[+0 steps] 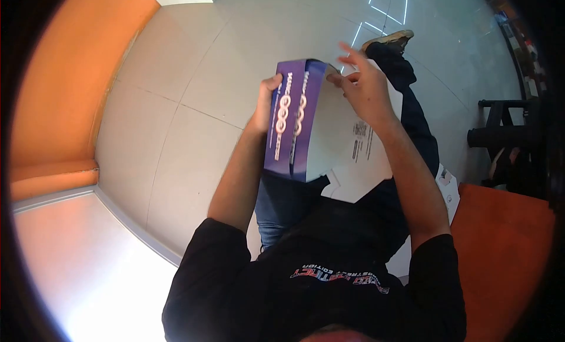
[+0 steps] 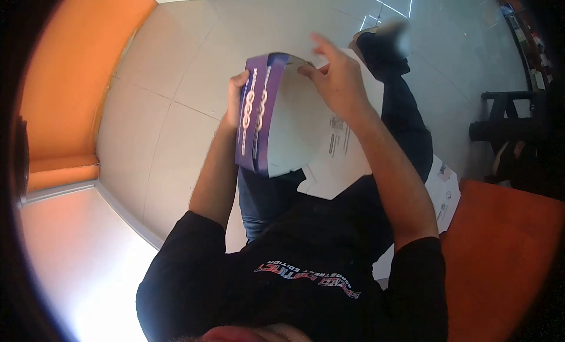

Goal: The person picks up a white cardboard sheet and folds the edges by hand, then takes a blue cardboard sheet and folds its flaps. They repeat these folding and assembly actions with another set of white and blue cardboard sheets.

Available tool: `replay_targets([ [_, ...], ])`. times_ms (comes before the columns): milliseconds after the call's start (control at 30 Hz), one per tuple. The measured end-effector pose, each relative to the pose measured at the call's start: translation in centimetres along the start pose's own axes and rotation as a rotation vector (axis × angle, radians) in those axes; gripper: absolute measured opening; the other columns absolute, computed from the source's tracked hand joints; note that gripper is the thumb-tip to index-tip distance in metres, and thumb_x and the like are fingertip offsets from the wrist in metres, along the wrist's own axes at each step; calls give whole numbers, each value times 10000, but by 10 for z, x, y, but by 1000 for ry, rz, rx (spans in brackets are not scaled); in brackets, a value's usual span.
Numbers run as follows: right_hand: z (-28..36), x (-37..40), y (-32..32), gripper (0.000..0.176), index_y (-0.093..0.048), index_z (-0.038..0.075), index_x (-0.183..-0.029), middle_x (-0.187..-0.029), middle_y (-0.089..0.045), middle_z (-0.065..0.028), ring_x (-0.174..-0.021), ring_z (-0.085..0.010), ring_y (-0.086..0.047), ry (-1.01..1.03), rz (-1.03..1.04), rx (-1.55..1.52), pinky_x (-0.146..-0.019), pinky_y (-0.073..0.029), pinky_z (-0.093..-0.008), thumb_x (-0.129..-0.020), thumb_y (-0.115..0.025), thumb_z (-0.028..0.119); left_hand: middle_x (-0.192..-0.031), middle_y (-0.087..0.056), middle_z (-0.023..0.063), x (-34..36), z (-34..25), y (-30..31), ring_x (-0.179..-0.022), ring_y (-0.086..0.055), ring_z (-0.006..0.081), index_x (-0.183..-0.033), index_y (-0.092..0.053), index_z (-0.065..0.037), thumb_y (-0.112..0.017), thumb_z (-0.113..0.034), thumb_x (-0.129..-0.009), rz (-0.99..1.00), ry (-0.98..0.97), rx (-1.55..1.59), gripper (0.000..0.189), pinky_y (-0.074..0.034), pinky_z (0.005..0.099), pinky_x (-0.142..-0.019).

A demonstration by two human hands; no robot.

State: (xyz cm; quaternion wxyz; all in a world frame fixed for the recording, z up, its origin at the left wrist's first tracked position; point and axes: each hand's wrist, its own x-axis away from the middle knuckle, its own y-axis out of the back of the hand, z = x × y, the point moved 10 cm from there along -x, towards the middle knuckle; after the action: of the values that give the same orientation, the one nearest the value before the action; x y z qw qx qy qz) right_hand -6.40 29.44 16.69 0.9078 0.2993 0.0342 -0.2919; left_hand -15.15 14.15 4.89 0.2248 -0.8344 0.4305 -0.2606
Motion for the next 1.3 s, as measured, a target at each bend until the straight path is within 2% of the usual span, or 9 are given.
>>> replay_targets([
  [67,14,14,11,518,-623,42,-1333,-1089,-726,-159,-832,-254,-716,67,-90,-10,-752,-557,-376,-889,-799,244,-996,-722,117,-10,-1,7,-871,-718,216,-1174,-653,-34,-432,-650,-933,-23,-44,35,698,-603,365,-767],
  [233,49,79,-41,334,-692,-52,-1084,-950,-729,-182,-876,-228,-713,104,801,69,-725,-544,-345,-922,-762,231,-1070,-719,121,-25,1,32,-903,-714,235,-1236,-647,-65,-363,-618,-971,-182,13,52,676,-603,389,-812],
  [533,30,68,-37,324,-664,-64,-809,-750,-699,-210,-647,-307,-674,-21,607,31,-649,-494,-394,-835,-832,211,-1117,-709,134,-29,10,32,-961,-702,245,-1285,-630,-73,-357,-597,-990,-170,75,8,660,-589,407,-862],
  [800,39,70,-44,280,-689,-66,-916,-830,-716,-228,-747,-338,-707,19,630,5,-688,-516,-400,-867,-797,187,-960,-698,36,-29,0,23,-770,-665,142,-1138,-644,-66,-415,-368,-1020,-198,-13,152,397,-578,292,-685],
  [867,34,70,-46,266,-695,-62,-948,-850,-719,-231,-771,-350,-709,-37,662,73,-700,-520,-405,-880,-782,179,-1185,-680,113,-28,10,26,-1027,-680,196,-1339,-563,-42,-388,-437,-1058,-167,61,83,515,-578,343,-885],
  [967,29,62,-36,232,-702,-44,-985,-861,-715,-236,-785,-383,-700,-52,552,-9,-709,-522,-418,-900,-751,166,-1588,-360,207,5,-25,18,-1434,-423,345,-1594,-211,-38,-425,-753,-966,-260,-472,-9,975,-405,480,-1154],
  [1067,12,56,-30,215,-702,-33,-989,-869,-712,-236,-780,-415,-686,-142,484,-152,-706,-524,-425,-891,-747,153,-1630,-270,240,53,-57,-34,-1488,-331,404,-1568,-310,-70,-608,-631,-953,-95,-857,-394,884,-356,514,-1173],
  [1267,25,59,-30,175,-664,-10,-909,-804,-672,-224,-763,-448,-653,223,350,91,-677,-507,-477,-869,-745,140,-1607,-296,274,56,-35,-38,-1471,-361,416,-1474,-460,-68,-882,-315,-809,6,-994,-715,825,-379,504,-1155],
  [1300,25,61,-29,175,-655,-2,-897,-804,-665,-223,-771,-455,-644,249,326,113,-680,-501,-495,-868,-745,145,-1597,-320,254,58,-37,-46,-1449,-395,422,-1527,-388,-81,-813,-510,-835,-2,-1013,-844,918,-405,505,-1134],
])
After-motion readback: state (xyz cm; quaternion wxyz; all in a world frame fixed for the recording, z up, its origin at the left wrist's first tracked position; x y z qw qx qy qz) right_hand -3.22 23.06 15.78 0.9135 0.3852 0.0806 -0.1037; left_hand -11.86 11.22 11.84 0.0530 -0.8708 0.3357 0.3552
